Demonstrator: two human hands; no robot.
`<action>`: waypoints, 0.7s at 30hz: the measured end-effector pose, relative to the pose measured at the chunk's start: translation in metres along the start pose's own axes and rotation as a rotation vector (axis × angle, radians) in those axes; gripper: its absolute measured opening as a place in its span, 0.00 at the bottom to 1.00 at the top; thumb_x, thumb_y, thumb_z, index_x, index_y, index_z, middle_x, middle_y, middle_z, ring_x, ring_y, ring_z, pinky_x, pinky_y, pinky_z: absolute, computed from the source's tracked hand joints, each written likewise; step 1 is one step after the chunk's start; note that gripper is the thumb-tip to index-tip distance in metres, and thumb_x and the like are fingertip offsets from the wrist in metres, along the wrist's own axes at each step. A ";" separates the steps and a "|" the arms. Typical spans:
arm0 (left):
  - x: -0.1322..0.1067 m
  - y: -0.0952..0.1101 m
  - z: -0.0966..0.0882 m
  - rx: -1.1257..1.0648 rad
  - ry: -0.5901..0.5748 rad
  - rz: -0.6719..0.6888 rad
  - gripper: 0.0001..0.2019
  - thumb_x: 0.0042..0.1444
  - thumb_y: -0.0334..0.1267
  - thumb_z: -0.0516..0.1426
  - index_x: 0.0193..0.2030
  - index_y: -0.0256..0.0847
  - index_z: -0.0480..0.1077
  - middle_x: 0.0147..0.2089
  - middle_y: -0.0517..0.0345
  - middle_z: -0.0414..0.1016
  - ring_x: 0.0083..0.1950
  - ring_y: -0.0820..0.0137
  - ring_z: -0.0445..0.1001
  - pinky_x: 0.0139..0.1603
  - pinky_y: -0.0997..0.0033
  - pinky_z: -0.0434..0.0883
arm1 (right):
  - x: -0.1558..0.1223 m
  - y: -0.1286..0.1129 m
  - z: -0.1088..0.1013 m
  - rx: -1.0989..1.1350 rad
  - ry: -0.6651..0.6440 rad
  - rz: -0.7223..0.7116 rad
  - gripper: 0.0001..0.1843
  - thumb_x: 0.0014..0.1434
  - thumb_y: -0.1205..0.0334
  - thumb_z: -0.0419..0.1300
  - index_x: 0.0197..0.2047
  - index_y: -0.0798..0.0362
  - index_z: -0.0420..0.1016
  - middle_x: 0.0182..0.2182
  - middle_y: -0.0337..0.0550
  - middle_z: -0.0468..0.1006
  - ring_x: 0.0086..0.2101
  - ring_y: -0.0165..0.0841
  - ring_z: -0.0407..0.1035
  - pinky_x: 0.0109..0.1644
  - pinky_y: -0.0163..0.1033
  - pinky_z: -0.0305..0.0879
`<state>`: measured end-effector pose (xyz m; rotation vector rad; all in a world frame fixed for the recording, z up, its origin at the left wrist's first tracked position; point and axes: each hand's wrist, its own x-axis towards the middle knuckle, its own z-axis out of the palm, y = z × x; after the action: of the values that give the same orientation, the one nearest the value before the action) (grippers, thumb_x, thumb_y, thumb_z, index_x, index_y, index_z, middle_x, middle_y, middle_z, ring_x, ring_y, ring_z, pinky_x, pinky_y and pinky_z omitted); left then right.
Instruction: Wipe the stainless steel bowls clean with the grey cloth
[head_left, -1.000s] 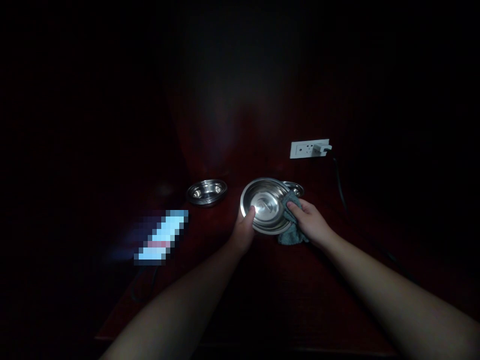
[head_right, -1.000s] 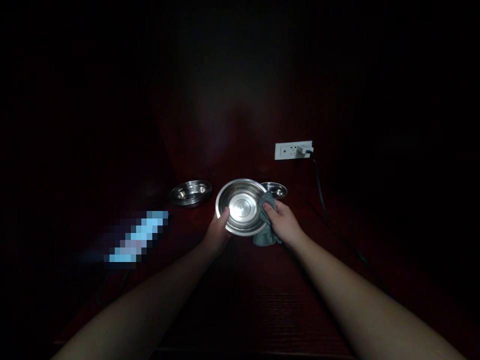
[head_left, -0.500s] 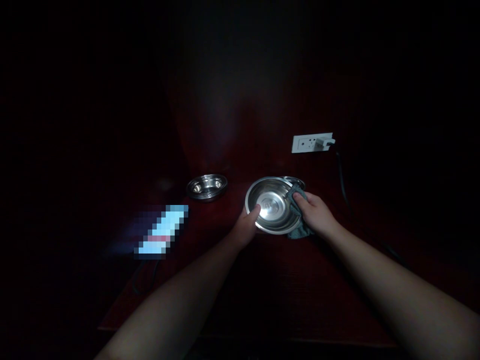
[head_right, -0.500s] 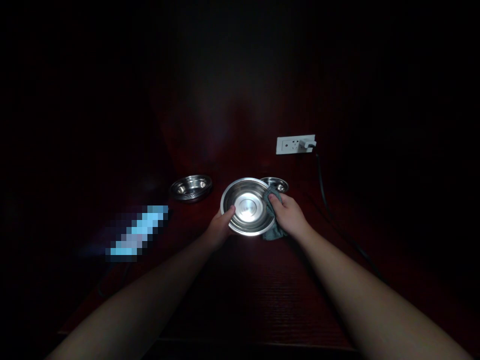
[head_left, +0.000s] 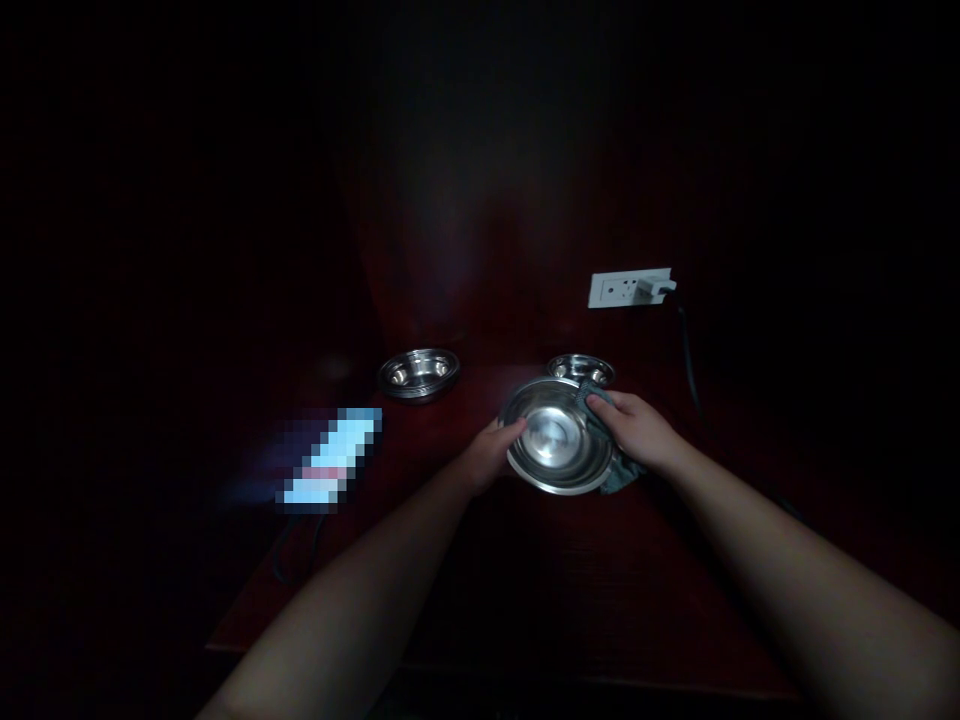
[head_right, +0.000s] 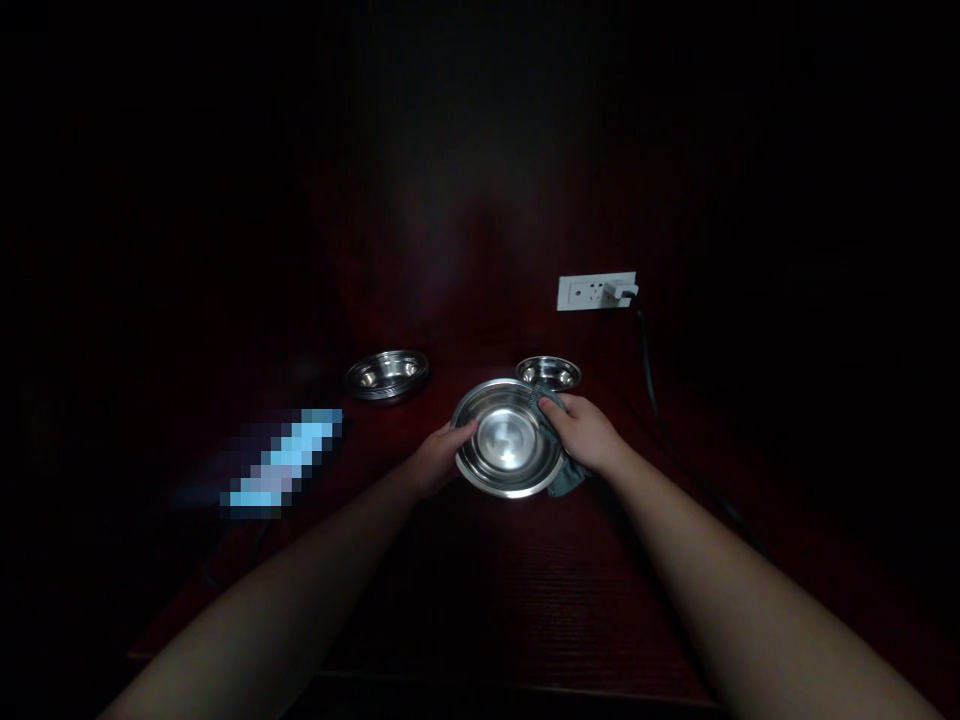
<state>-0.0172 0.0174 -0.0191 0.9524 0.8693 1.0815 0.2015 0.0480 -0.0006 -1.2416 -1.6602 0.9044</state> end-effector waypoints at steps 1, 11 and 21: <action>0.001 -0.001 0.000 -0.013 -0.011 0.001 0.24 0.55 0.43 0.58 0.58 0.36 0.66 0.46 0.44 0.78 0.40 0.59 0.77 0.42 0.59 0.73 | 0.000 0.000 0.000 0.019 -0.019 0.006 0.21 0.55 0.43 0.57 0.32 0.53 0.78 0.27 0.44 0.80 0.27 0.36 0.72 0.31 0.38 0.66; 0.003 -0.004 0.001 -0.083 -0.049 0.095 0.32 0.55 0.53 0.57 0.64 0.44 0.59 0.57 0.46 0.72 0.54 0.56 0.73 0.51 0.54 0.72 | 0.002 0.007 0.015 0.013 0.141 0.020 0.24 0.57 0.41 0.53 0.32 0.55 0.75 0.27 0.43 0.78 0.28 0.35 0.70 0.31 0.37 0.64; 0.001 0.004 0.007 -0.147 0.022 0.012 0.25 0.56 0.46 0.57 0.59 0.38 0.64 0.57 0.41 0.71 0.52 0.54 0.74 0.47 0.54 0.73 | 0.000 0.014 0.019 0.142 -0.005 0.092 0.23 0.55 0.42 0.56 0.34 0.54 0.77 0.27 0.44 0.80 0.28 0.37 0.74 0.33 0.39 0.69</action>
<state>-0.0115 0.0179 -0.0133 0.8256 0.7915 1.1520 0.1890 0.0504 -0.0205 -1.2266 -1.5248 1.0635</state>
